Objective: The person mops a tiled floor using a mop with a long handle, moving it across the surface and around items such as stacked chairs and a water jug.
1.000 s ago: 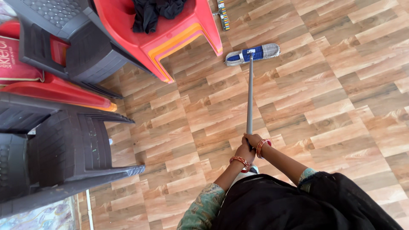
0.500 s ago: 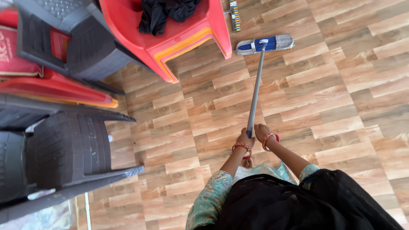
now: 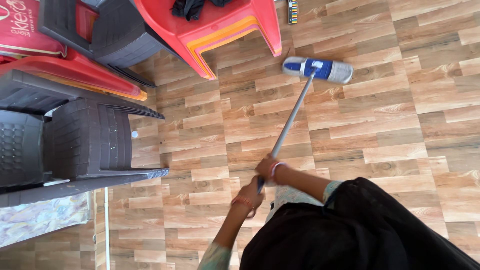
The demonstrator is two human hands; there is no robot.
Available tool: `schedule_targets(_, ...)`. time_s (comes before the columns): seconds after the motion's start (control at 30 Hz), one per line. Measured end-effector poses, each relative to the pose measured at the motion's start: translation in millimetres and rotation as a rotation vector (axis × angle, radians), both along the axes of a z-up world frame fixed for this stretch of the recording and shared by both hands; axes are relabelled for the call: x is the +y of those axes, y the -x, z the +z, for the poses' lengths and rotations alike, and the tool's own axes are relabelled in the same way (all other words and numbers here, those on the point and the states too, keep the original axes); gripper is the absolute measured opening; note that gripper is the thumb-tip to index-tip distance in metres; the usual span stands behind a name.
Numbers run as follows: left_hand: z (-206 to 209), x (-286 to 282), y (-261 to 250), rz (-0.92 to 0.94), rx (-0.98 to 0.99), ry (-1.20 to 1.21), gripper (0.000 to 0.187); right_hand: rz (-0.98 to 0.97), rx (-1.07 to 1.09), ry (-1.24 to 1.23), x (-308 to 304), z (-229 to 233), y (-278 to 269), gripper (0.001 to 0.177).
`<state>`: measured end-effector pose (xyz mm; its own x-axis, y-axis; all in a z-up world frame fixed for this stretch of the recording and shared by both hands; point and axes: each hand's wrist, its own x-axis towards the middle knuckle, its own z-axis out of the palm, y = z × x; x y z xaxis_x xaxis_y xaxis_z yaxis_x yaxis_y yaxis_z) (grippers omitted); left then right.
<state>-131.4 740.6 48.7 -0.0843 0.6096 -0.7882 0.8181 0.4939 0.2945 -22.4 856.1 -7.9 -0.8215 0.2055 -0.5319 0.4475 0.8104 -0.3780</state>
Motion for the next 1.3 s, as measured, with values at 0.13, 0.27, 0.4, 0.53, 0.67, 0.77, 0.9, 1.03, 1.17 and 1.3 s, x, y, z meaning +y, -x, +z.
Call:
schedule_targets(0.13,82.1,-60.1,-25.9,-0.077,0.347,-0.144,0.061,0.125,0.064,0.02,-41.2,25.3,16.7,0.016)
schedule_targets(0.27,72.9,-68.5,-41.1,-0.188,0.427,-0.244,0.055,0.144,0.085,0.04,-54.2,20.5,-2.4,0.017)
schedule_targets(0.4,32.2,-49.8,-57.7,-0.172,0.38,-0.335,0.052,0.038,0.166,0.021,-35.5,-25.6,-25.1,0.019)
schedule_targets(0.53,-20.3,3.0,-77.0,-0.18,0.316,-0.369,0.052,-0.182,0.177,-0.05,7.4,-73.4,-59.3,0.036)
schedule_targets(0.67,-69.8,66.2,-100.5,-0.185,0.282,-0.381,0.057,-0.421,0.23,-0.155,45.5,-87.3,-101.2,0.032)
schedule_targets(0.77,-94.1,86.6,-126.6,-0.213,0.281,-0.361,0.064,-0.502,0.284,-0.184,54.1,-93.8,-129.2,0.035)
schedule_targets(0.9,-103.9,60.1,-152.7,-0.197,0.241,-0.327,0.064,-0.546,0.357,-0.196,27.0,-104.2,-151.9,0.029)
schedule_targets(1.03,-103.8,9.1,-165.4,-0.181,0.209,-0.309,0.073,-0.463,0.239,-0.19,-12.9,-92.2,-155.1,0.027)
schedule_targets(1.17,-95.0,-44.2,-152.8,-0.192,0.202,-0.345,0.06,-0.231,0.091,-0.232,-54.0,-54.9,-140.1,0.03)
schedule_targets(1.3,-58.3,-111.0,-109.8,-0.289,0.174,-0.322,0.068,-0.232,0.087,-0.208,-124.1,-14.1,-112.0,0.034)
